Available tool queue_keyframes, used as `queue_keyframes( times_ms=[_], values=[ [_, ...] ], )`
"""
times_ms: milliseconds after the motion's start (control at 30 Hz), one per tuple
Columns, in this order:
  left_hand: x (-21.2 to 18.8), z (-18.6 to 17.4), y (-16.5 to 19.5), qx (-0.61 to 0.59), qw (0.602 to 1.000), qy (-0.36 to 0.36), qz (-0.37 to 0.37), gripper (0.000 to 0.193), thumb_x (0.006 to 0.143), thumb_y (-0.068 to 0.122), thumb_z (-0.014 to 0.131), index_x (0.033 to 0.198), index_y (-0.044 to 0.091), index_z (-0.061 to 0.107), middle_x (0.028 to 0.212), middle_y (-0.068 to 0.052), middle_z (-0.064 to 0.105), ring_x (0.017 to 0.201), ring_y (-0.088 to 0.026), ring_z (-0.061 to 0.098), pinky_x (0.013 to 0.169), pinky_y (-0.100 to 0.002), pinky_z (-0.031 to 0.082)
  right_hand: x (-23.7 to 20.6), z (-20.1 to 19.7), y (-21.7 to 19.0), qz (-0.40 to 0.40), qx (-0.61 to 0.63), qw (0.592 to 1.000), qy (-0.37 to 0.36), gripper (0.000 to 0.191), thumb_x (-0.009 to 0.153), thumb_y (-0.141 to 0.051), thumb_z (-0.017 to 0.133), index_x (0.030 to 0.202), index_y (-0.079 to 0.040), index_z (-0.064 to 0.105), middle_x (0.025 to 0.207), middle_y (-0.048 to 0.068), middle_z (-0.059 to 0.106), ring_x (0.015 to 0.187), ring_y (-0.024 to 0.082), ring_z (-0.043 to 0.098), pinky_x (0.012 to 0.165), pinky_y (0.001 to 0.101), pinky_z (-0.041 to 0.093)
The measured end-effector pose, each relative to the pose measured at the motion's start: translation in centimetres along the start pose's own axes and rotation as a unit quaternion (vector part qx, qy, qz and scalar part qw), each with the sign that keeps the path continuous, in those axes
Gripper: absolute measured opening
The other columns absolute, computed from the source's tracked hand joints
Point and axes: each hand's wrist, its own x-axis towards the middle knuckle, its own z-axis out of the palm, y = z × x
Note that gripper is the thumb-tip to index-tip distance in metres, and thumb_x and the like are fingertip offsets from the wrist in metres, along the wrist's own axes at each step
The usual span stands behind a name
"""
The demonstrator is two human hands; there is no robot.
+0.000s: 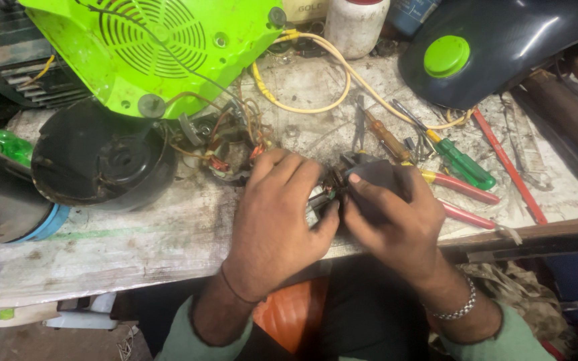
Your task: The person works on a disassembled blender motor at a cluttered workbench. They first handle the motor housing and armature with a screwdriver, separate the armature from the housing, then repeatedly rub the copper commutator with a sanding block, rotating the armature to sand its surface.
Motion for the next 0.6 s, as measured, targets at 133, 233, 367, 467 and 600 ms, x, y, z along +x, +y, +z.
queue_keyframes(
  times_ms=[133, 233, 367, 467, 600],
  values=[
    [-0.07, 0.03, -0.03, 0.004, 1.000, 0.003, -0.005, 0.033, 0.077, 0.018, 0.079, 0.102, 0.000, 0.066, 0.104, -0.016, 0.065, 0.113, -0.040, 0.058, 0.097, -0.047, 0.050, -0.03, 0.02, 0.12, 0.007, -0.013, 1.000, -0.003, 0.036, 0.072, -0.010, 0.088, 0.107, -0.005, 0.078, 0.094, 0.016, 0.063, 0.076, 0.026, 0.067, 0.063, 0.0355, 0.052],
    [-0.04, 0.10, -0.16, 0.005, 1.000, 0.006, -0.002, 0.033, 0.078, 0.017, 0.078, 0.104, 0.000, 0.066, 0.104, -0.016, 0.066, 0.113, -0.040, 0.058, 0.097, -0.047, 0.050, -0.09, 0.12, 0.21, -0.013, -0.003, 1.000, -0.004, 0.037, 0.079, -0.010, 0.086, 0.114, -0.006, 0.075, 0.106, 0.017, 0.064, 0.090, 0.027, 0.069, 0.073, 0.0351, 0.056],
    [-0.14, 0.20, -0.11, 0.006, 1.000, 0.002, -0.007, 0.033, 0.078, 0.018, 0.078, 0.102, 0.000, 0.067, 0.103, -0.016, 0.066, 0.113, -0.040, 0.059, 0.096, -0.047, 0.050, -0.20, 0.17, 0.25, -0.002, -0.012, 1.000, 0.004, 0.036, 0.075, -0.011, 0.087, 0.109, -0.006, 0.076, 0.098, 0.015, 0.063, 0.080, 0.026, 0.068, 0.065, 0.0350, 0.054],
    [-0.15, 0.19, -0.14, 0.008, 1.000, 0.009, -0.003, 0.032, 0.078, 0.017, 0.078, 0.103, 0.000, 0.067, 0.104, -0.016, 0.067, 0.114, -0.040, 0.058, 0.097, -0.047, 0.050, -0.21, 0.16, 0.23, -0.004, -0.005, 1.000, 0.001, 0.036, 0.078, -0.010, 0.087, 0.112, -0.007, 0.075, 0.101, 0.015, 0.064, 0.083, 0.025, 0.069, 0.068, 0.0344, 0.055],
    [-0.16, 0.21, -0.19, 0.003, 1.000, 0.006, 0.001, 0.032, 0.079, 0.017, 0.077, 0.104, -0.001, 0.067, 0.104, -0.017, 0.067, 0.113, -0.040, 0.058, 0.098, -0.047, 0.050, -0.18, 0.10, 0.23, -0.003, -0.002, 1.000, -0.001, 0.036, 0.078, -0.010, 0.086, 0.112, -0.007, 0.075, 0.103, 0.017, 0.064, 0.085, 0.026, 0.070, 0.069, 0.0341, 0.056]
  ],
)
